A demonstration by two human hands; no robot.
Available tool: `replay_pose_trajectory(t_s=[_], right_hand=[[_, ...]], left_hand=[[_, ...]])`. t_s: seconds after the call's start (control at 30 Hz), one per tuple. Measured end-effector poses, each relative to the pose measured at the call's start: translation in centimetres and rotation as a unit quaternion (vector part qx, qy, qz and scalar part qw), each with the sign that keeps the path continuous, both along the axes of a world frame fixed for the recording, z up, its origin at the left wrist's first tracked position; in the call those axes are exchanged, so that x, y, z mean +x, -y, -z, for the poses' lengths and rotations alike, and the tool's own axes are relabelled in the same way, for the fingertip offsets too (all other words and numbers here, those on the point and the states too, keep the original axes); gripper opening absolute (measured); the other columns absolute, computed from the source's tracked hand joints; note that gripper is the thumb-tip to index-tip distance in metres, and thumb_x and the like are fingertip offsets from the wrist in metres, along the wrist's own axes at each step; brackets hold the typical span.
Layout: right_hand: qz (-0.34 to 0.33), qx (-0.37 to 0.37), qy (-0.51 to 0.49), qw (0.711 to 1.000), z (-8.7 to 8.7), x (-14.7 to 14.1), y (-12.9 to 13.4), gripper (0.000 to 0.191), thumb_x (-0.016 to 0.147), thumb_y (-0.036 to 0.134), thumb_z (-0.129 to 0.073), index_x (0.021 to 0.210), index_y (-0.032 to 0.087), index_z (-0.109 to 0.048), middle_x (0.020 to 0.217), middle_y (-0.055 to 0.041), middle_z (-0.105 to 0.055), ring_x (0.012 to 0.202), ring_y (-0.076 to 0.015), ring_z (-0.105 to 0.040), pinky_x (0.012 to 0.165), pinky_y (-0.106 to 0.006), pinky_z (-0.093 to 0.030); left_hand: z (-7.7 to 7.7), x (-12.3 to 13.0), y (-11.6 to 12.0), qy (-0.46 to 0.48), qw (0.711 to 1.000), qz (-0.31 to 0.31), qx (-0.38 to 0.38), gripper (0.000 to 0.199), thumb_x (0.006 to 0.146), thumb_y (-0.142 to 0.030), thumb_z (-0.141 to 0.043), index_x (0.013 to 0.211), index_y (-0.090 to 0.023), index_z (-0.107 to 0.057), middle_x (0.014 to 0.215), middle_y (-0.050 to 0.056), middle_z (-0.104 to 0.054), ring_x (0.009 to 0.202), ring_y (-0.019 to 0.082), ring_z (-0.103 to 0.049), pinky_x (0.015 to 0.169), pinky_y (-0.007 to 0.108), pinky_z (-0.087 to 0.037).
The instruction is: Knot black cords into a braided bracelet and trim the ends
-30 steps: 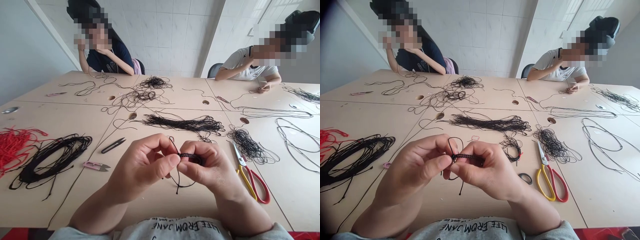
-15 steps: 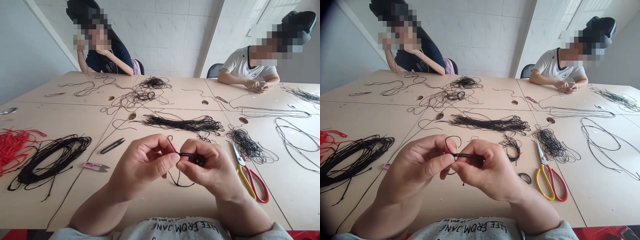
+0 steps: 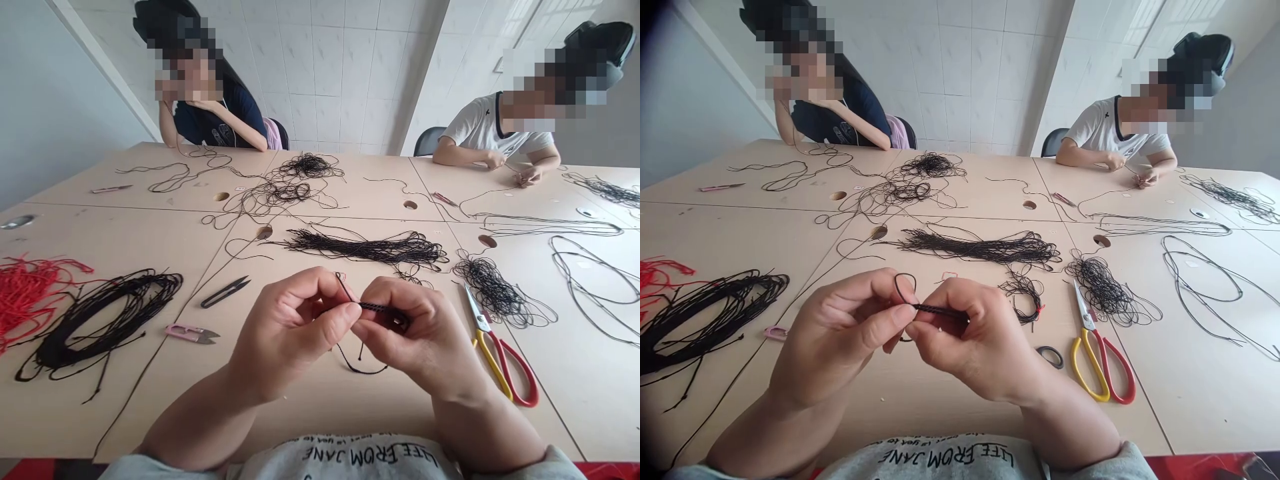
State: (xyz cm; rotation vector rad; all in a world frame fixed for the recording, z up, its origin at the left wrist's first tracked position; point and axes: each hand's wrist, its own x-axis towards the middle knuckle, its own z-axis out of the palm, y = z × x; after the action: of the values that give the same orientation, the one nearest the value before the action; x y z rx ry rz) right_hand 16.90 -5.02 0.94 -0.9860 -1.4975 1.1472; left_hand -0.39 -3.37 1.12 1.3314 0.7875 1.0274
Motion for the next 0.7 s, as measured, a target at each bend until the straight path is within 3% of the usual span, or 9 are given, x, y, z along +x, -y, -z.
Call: replay_pose_trajectory(t_s=[0.23, 0.33, 0.47, 0.7], right_hand=[[0.0, 0.015, 0.027, 1.0, 0.0, 0.4, -0.1, 0.023, 0.078, 0.016, -0.077, 0.066, 0.017, -0.057, 0.056, 0.0054, -0.05, 0.049, -0.0052, -0.039, 0.043, -0.016, -0.032], [-0.041, 0.024, 0.012, 0.999, 0.1, 1.0, -0.3, 0.018, 0.086, 0.025, -0.078, 0.076, 0.017, -0.064, 0.061, 0.0035, -0.056, 0.051, -0.0064, -0.043, 0.044, -0.017, -0.035], [-0.021, 0.083, -0.004, 0.996, 0.5, 1.5, -0.7, 0.02, 0.094, 0.026, -0.072, 0.078, 0.017, -0.064, 0.066, 0.0021, -0.057, 0.058, -0.0075, -0.046, 0.05, -0.018, -0.039], [-0.082, 0.037, -0.05, 0.995, 1.1, 1.6, -0.9, 0.025, 0.099, 0.031, -0.064, 0.078, 0.019, -0.064, 0.065, 0.0022, -0.051, 0.057, -0.0089, -0.04, 0.047, -0.02, -0.034]], left_hand=[[0.2, -0.1, -0.4, 0.001, 1.0, 0.004, -0.001, 0.017, 0.086, -0.027, -0.075, 0.075, -0.018, -0.067, 0.068, -0.001, -0.057, 0.054, 0.008, -0.041, 0.046, 0.018, -0.035], [-0.1, -0.3, -0.5, -0.013, 1.0, 0.017, -0.005, 0.011, 0.085, -0.023, -0.076, 0.077, -0.018, -0.069, 0.07, -0.001, -0.059, 0.057, 0.007, -0.043, 0.049, 0.017, -0.038], [-0.6, -0.7, -0.4, -0.033, 0.999, 0.025, 0.003, 0.007, 0.084, -0.016, -0.074, 0.079, -0.019, -0.071, 0.073, -0.002, -0.063, 0.061, 0.007, -0.051, 0.053, 0.014, -0.044], [-0.7, -0.7, 0.2, -0.049, 0.999, 0.016, 0.013, 0.012, 0.084, -0.011, -0.07, 0.078, -0.021, -0.072, 0.067, -0.006, -0.061, 0.057, 0.004, -0.048, 0.051, 0.009, -0.041]])
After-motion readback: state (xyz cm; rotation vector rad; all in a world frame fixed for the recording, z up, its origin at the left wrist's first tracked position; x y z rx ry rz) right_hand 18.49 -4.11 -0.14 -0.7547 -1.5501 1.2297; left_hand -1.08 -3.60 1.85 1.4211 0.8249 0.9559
